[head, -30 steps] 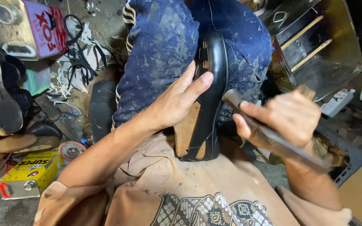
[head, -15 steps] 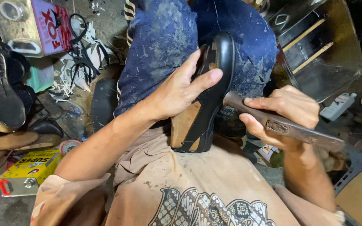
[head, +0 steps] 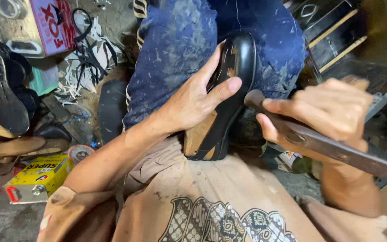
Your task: The person assembles leather shoes by hand, hammering a white shoe upper onto a wooden last, checking the fit of a black sole, and then hammering and shaping a black leather sandal around a last.
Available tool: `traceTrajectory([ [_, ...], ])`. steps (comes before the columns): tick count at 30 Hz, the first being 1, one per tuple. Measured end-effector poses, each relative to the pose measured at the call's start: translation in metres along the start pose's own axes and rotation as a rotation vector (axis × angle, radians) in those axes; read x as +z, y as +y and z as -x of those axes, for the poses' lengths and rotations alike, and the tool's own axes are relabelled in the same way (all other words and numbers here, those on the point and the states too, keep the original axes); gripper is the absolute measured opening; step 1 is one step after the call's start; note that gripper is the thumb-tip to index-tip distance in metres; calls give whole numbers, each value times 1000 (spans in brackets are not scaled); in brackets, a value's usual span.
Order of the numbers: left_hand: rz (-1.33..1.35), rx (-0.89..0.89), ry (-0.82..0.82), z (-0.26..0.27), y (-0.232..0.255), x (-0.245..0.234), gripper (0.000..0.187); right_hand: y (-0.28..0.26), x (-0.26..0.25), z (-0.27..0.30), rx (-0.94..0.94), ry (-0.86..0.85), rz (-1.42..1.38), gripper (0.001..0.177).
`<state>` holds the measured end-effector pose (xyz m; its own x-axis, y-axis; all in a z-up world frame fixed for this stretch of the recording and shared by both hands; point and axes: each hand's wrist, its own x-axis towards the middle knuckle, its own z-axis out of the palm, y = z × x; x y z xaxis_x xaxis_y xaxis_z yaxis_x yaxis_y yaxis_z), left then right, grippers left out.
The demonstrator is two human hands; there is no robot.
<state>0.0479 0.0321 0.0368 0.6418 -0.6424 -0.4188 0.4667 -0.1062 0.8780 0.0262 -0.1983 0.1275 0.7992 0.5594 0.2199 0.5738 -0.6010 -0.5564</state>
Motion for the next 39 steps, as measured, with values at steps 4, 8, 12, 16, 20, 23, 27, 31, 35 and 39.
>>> traceTrajectory([
  [4, 51, 14, -1, 0, 1, 1, 93, -1, -19, -22, 66, -215, 49, 20],
  [8, 82, 31, 29, -1, -9, 1, 89, 2, -5, -3, 58, -67, -40, 23],
  [12, 95, 43, 5, -1, -7, -2, 86, -9, 13, 24, 199, 69, -58, 25],
  [16, 90, 28, -16, -2, -3, -3, 87, -16, 22, 26, 289, 192, -1, 23],
  [20, 79, 19, -14, -2, -6, -3, 87, -11, 20, 23, 235, 187, -23, 22],
  [23, 60, -51, -15, -1, 4, -2, 93, 9, 5, 7, 84, 56, -3, 23],
  [27, 57, -66, -27, -1, 5, -4, 93, 7, -19, -27, 121, -159, 83, 24],
  [31, 83, 14, -6, -1, -1, -2, 92, 22, -12, -7, 102, -93, -132, 21],
  [35, 104, 81, -24, -1, -6, -2, 87, 11, 9, 29, 254, 169, -90, 25],
  [39, 108, 53, -44, -2, -2, -4, 90, 12, 22, 36, 294, 281, -92, 25],
])
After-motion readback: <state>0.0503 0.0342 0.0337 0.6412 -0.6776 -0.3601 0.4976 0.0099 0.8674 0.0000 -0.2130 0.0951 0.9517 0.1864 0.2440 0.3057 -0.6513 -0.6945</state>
